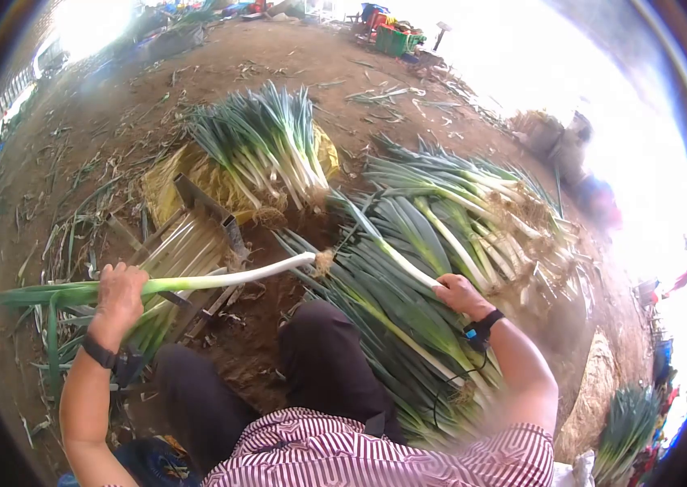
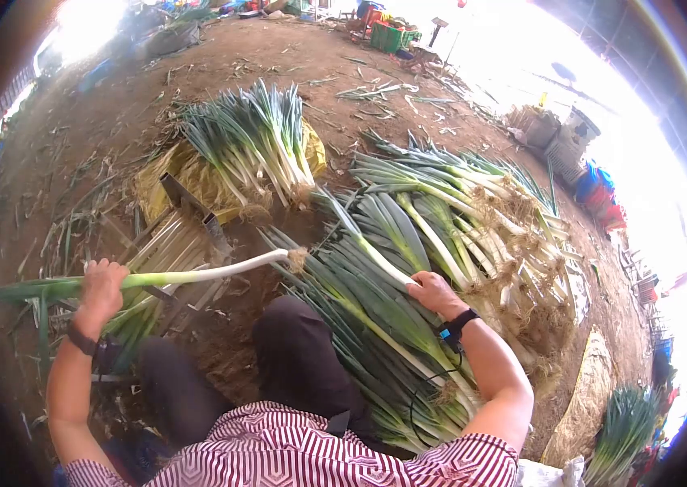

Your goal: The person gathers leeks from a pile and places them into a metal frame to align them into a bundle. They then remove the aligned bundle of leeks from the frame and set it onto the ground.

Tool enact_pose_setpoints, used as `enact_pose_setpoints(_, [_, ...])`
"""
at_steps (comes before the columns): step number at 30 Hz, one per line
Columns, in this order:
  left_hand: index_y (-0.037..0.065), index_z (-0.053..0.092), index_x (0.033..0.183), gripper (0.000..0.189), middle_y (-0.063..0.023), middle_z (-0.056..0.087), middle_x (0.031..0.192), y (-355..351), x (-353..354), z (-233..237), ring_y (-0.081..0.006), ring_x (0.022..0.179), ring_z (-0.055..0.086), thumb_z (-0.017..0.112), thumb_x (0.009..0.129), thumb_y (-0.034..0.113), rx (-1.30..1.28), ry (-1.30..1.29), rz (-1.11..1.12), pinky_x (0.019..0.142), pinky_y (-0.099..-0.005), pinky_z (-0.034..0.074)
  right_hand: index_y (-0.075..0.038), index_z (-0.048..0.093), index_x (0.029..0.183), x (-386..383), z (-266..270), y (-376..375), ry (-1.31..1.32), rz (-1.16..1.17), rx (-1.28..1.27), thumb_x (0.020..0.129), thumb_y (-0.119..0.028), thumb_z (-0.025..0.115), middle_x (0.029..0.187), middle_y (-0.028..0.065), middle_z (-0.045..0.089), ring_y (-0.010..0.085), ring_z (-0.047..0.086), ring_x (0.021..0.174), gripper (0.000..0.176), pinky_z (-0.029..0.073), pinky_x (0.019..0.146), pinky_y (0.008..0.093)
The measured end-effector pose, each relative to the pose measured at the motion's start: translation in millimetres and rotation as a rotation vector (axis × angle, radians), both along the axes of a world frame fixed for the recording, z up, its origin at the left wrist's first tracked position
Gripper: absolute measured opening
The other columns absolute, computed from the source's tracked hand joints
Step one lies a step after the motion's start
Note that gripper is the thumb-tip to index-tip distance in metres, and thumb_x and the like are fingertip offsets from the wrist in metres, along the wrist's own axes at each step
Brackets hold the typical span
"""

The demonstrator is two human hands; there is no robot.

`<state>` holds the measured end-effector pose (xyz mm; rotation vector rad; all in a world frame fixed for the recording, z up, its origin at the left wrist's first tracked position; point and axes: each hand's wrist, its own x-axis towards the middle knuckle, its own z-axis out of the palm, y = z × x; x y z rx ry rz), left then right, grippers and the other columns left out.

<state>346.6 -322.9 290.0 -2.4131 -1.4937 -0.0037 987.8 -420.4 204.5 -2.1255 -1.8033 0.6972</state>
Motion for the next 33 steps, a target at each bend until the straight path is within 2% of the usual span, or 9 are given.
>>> enact_pose_setpoints(2, [0.012, 0.063, 0.078, 0.015, -0.007, 0.062, 0.082, 0, 6, -2, -0.027, 0.089, 0.056, 0.06, 0.068, 0.001, -0.015, -0.004, -0.02, 0.079, -0.0401, 0.039, 0.001, 0.065, 0.104, -16, 40, -7, 0.208, -0.124, -0.159, 0.085, -0.024, 0.064, 0.088, 0.0131, 0.068, 0.0186, 0.064, 0.081, 0.032, 0.05, 0.075, 0.0325])
enact_pose_setpoints(6, [0.012, 0.064, 0.08, 0.017, -0.0066, 0.063, 0.083, -1, 20, -1, -0.0265, 0.089, 0.056, 0.06, 0.069, 0.0, -0.041, 0.028, -0.027, 0.08, -0.04, 0.038, 0.001, 0.064, 0.108, -22, 46, -39, 0.269, -0.039, 0.026, 0.085, -0.025, 0.067, 0.082, 0.0062, 0.065, 0.0116, 0.058, 0.073, 0.034, 0.048, 0.067, 0.0293])
enact_pose_setpoints(12, [0.011, 0.066, 0.084, 0.021, -0.0091, 0.061, 0.082, 9, 7, 15, -0.0287, 0.088, 0.056, 0.056, 0.07, -0.002, 0.04, -0.029, -0.049, 0.08, -0.0414, 0.038, -0.001, 0.059, 0.11, -65, 11, -105, 0.41, -0.053, 0.037, 0.09, -0.021, 0.062, 0.078, 0.0001, 0.059, 0.0111, 0.053, 0.069, 0.029, 0.046, 0.062, 0.0293])
enact_pose_setpoints(17, [0.012, 0.063, 0.089, 0.026, -0.0066, 0.059, 0.083, 12, -34, 46, -0.0281, 0.086, 0.055, 0.054, 0.069, -0.001, 0.221, -0.043, -0.105, 0.076, -0.0404, 0.039, -0.002, 0.054, 0.114, -123, 21, -107, 0.903, -0.283, -0.04, 0.091, -0.011, 0.054, 0.069, -0.0036, 0.051, 0.0034, 0.043, 0.053, 0.024, 0.036, 0.045, 0.0213])
enact_pose_setpoints(22, [0.012, 0.062, 0.084, 0.018, -0.0055, 0.061, 0.079, 2, -72, 49, -0.0272, 0.083, 0.058, 0.057, 0.071, 0.002, 0.223, 0.008, 0.021, 0.073, -0.0414, 0.041, -0.002, 0.054, 0.115, -129, -7, -113, 0.286, 0.056, 0.239, 0.088, -0.008, 0.06, 0.073, -0.0011, 0.053, 0.0098, 0.049, 0.062, 0.028, 0.042, 0.053, 0.0265])
enact_pose_setpoints(25, [0.007, 0.066, 0.095, 0.033, -0.0133, 0.064, 0.088, 3, -104, 18, -0.0357, 0.09, 0.059, 0.06, 0.064, -0.003, 0.004, -0.125, 0.172, 0.079, -0.0487, 0.043, -0.003, 0.051, 0.117, -93, -79, -148, 0.68, -0.096, 0.111, 0.088, -0.015, 0.063, 0.08, 0.0141, 0.057, 0.0252, 0.057, 0.07, 0.034, 0.048, 0.06, 0.037])
enact_pose_setpoints(26, [0.007, 0.066, 0.099, 0.036, -0.0152, 0.065, 0.094, 8, -127, -6, -0.0364, 0.093, 0.059, 0.06, 0.065, -0.003, 0.036, -0.177, 0.174, 0.082, -0.0483, 0.043, -0.004, 0.051, 0.116, -95, -76, -160, 0.264, 0.155, 0.147, 0.089, -0.015, 0.061, 0.084, 0.0211, 0.058, 0.0345, 0.058, 0.07, 0.031, 0.049, 0.06, 0.0399])
enact_pose_setpoints(27, [0.006, 0.066, 0.096, 0.033, -0.0165, 0.065, 0.095, 10, -145, -24, -0.037, 0.095, 0.058, 0.06, 0.066, -0.003, 0.04, -0.246, 0.155, 0.083, -0.0477, 0.042, -0.004, 0.051, 0.116, -100, -74, -168, 0.162, 0.225, 0.218, 0.089, -0.015, 0.06, 0.088, 0.0223, 0.059, 0.0383, 0.06, 0.076, 0.03, 0.049, 0.062, 0.042])
enact_pose_setpoints(33, [0.009, 0.065, 0.093, 0.017, -0.0175, 0.066, 0.087, 23, -193, -73, -0.0395, 0.085, 0.062, 0.058, 0.079, 0.006, -0.069, -0.235, 0.365, 0.071, -0.0506, 0.046, -0.005, 0.052, 0.116, -129, -59, -191, 0.353, 0.009, 0.067, 0.092, -0.019, 0.06, 0.093, 0.0202, 0.061, 0.0343, 0.062, 0.081, 0.029, 0.049, 0.069, 0.0407])
